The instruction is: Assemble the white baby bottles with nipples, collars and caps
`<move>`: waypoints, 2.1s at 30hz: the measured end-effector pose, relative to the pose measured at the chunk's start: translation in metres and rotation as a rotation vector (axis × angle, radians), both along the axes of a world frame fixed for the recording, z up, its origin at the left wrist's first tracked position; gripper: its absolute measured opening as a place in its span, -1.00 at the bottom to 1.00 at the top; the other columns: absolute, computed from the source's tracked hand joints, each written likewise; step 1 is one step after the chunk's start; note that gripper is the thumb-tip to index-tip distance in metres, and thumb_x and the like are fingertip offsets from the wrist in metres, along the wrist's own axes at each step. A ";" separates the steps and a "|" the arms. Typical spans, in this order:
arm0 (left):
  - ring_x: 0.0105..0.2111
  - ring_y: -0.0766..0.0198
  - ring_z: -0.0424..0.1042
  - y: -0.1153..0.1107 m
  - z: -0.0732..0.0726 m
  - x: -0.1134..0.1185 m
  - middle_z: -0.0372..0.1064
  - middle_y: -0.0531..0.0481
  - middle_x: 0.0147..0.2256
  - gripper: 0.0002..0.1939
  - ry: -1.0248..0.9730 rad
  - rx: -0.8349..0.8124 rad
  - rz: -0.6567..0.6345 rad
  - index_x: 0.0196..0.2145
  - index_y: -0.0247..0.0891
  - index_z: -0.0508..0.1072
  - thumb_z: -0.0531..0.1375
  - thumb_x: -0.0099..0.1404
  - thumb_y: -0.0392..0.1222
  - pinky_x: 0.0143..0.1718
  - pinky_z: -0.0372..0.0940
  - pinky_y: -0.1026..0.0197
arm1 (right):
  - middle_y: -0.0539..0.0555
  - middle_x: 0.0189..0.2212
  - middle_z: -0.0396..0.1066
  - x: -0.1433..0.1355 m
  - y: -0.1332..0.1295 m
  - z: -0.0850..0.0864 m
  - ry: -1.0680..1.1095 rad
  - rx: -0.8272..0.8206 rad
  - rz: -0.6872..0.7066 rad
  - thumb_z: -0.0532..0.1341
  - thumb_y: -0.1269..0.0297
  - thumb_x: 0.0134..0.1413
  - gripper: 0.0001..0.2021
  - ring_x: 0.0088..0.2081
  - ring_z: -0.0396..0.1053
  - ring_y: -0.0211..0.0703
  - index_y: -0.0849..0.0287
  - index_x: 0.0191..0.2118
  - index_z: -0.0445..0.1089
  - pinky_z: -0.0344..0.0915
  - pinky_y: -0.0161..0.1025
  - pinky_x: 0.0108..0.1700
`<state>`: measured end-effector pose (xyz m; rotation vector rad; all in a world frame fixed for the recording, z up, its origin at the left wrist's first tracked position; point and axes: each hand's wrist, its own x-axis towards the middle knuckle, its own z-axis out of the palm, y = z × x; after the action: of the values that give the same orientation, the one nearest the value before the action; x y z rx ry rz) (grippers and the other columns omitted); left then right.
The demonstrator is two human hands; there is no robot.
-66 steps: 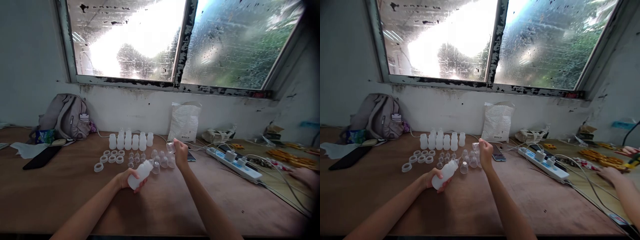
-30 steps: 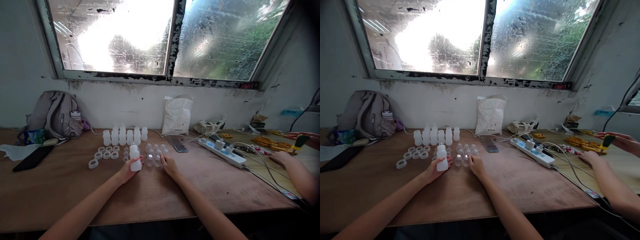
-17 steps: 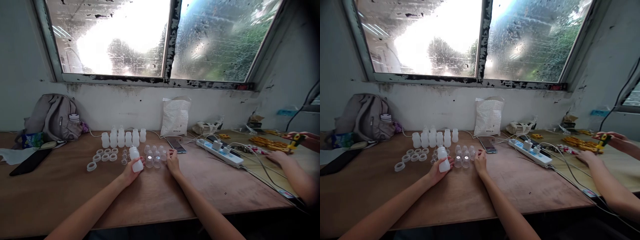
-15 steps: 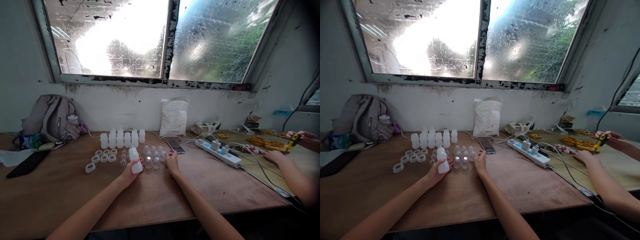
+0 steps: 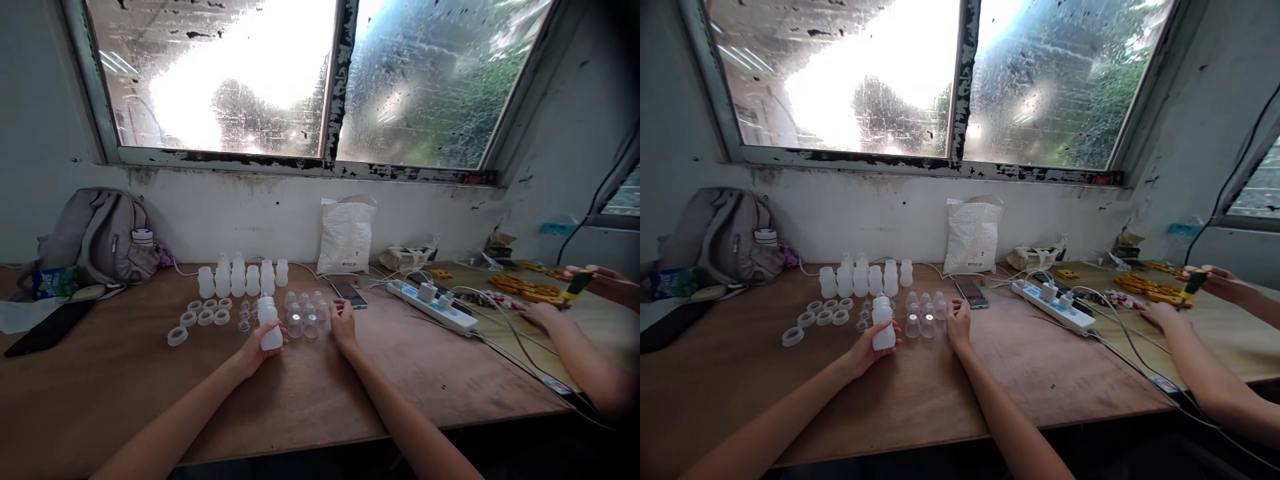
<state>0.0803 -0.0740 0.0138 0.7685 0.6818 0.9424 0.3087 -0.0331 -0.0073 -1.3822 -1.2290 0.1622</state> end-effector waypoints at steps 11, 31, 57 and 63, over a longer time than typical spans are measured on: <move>-0.16 0.13 0.38 0.003 0.004 0.008 0.37 -0.23 -0.17 -0.72 -0.052 0.013 -0.091 -0.27 -0.38 0.37 0.23 0.06 -0.19 -0.14 0.29 0.16 | 0.01 -0.66 0.34 -0.031 -0.034 0.011 -0.395 -0.086 0.406 -0.09 0.12 0.13 -0.54 -0.58 0.28 -0.28 0.22 -0.63 0.32 0.10 -0.37 -0.47; -0.34 0.18 0.44 0.004 0.004 0.007 0.37 -0.24 -0.20 -0.71 0.015 0.080 -0.182 -0.27 -0.39 0.36 0.21 0.08 -0.16 -0.25 0.30 0.18 | 0.05 -0.58 0.37 -0.029 -0.025 0.007 -0.455 -0.169 0.375 -0.16 0.07 0.15 -0.54 -0.49 0.32 -0.19 0.19 -0.50 0.35 0.14 -0.33 -0.40; -0.60 0.34 0.17 0.002 0.004 -0.005 0.24 0.10 -0.63 -0.86 0.659 0.644 0.041 -0.58 -0.31 0.37 0.25 -0.19 -0.38 -0.57 -0.02 0.32 | -0.07 -0.77 0.04 -0.101 -0.018 0.048 -0.137 -0.079 0.392 0.11 0.13 -0.14 -0.67 -0.64 0.04 -0.33 0.19 -0.74 0.13 -0.03 -0.36 -0.57; -0.66 0.35 0.23 0.000 0.006 -0.007 0.27 0.08 -0.62 -0.88 0.471 0.448 -0.165 -0.55 -0.33 0.32 0.19 -0.15 -0.36 -0.62 0.07 0.31 | -0.09 -0.77 -0.01 -0.101 -0.020 0.052 -0.077 -0.064 0.439 0.11 0.16 -0.17 -0.70 -0.64 0.00 -0.35 0.20 -0.74 0.15 -0.05 -0.36 -0.59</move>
<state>0.0730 -0.0737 0.0200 1.4511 0.8075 0.7735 0.2074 -0.0536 0.0444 -1.1635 -1.5929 0.4600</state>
